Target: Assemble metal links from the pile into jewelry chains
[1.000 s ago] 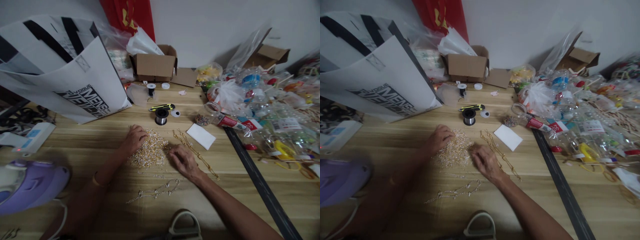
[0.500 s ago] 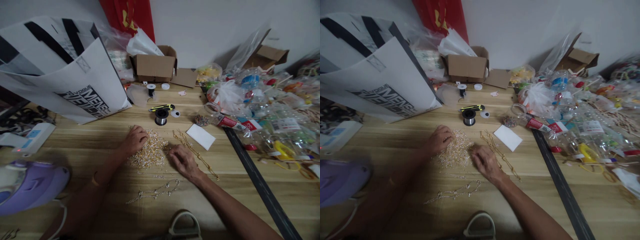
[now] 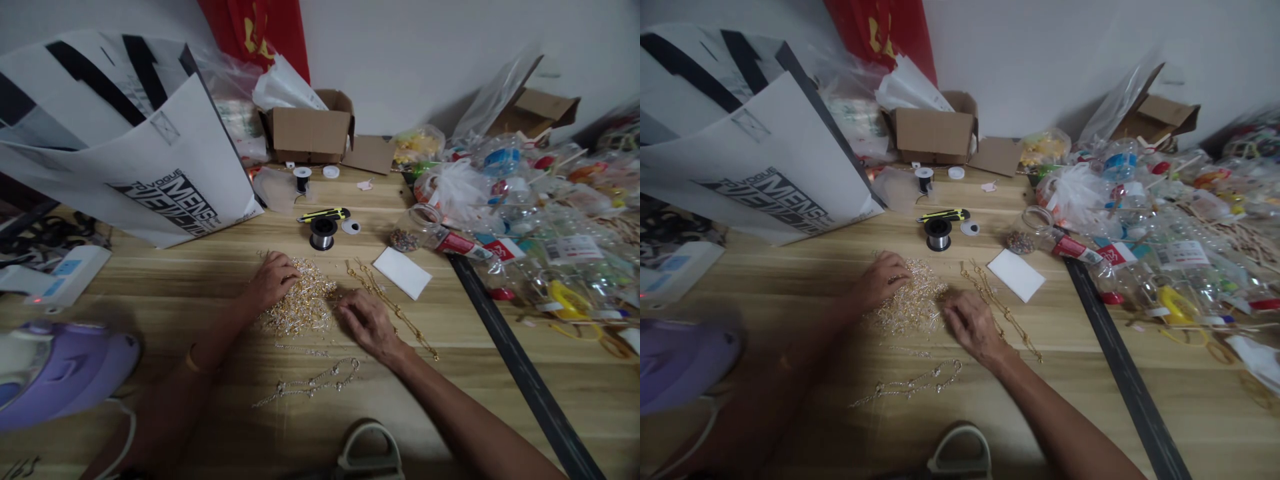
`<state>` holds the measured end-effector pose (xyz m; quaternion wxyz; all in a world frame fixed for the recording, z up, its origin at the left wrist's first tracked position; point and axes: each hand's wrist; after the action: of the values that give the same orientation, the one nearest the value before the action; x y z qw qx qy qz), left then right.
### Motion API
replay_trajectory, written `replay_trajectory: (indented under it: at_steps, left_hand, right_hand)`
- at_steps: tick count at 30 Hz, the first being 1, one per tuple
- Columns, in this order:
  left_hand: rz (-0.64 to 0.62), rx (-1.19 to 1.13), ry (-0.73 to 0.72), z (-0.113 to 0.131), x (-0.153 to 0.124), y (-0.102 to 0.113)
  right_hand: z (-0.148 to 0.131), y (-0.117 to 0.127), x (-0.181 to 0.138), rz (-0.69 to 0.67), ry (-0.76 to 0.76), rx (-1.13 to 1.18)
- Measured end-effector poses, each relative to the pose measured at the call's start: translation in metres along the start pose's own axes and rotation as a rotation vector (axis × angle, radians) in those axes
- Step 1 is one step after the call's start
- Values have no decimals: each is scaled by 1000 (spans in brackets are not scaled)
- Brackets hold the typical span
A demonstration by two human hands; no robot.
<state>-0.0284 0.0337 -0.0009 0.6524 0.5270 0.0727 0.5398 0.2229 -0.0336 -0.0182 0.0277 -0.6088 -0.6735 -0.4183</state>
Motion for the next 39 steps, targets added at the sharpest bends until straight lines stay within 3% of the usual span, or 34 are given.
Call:
replay_trajectory:
  at_steps: [10,18,25,39]
  left_hand:
    - [-13,61,6,-10,0,2]
    - [2,-34,90,-15,1,8]
    - [-102,-46,-25,-5,3,8]
    - [-173,79,-75,4,4,8]
  right_hand:
    - [1,0,1,-3,9,1]
    - [1,-1,0,-2,0,-5]
    - [0,-1,0,0,-3,5]
    - [0,0,1,1,11,6]
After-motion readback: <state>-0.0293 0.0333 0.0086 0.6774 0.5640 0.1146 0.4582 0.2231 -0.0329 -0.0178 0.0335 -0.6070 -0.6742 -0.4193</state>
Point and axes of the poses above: each hand's wrist, its own x-axis towards the middle knuckle, its own y-axis out of the back of the hand, z = x × y, and after that the axes turned 10 degrees about z, right-handed
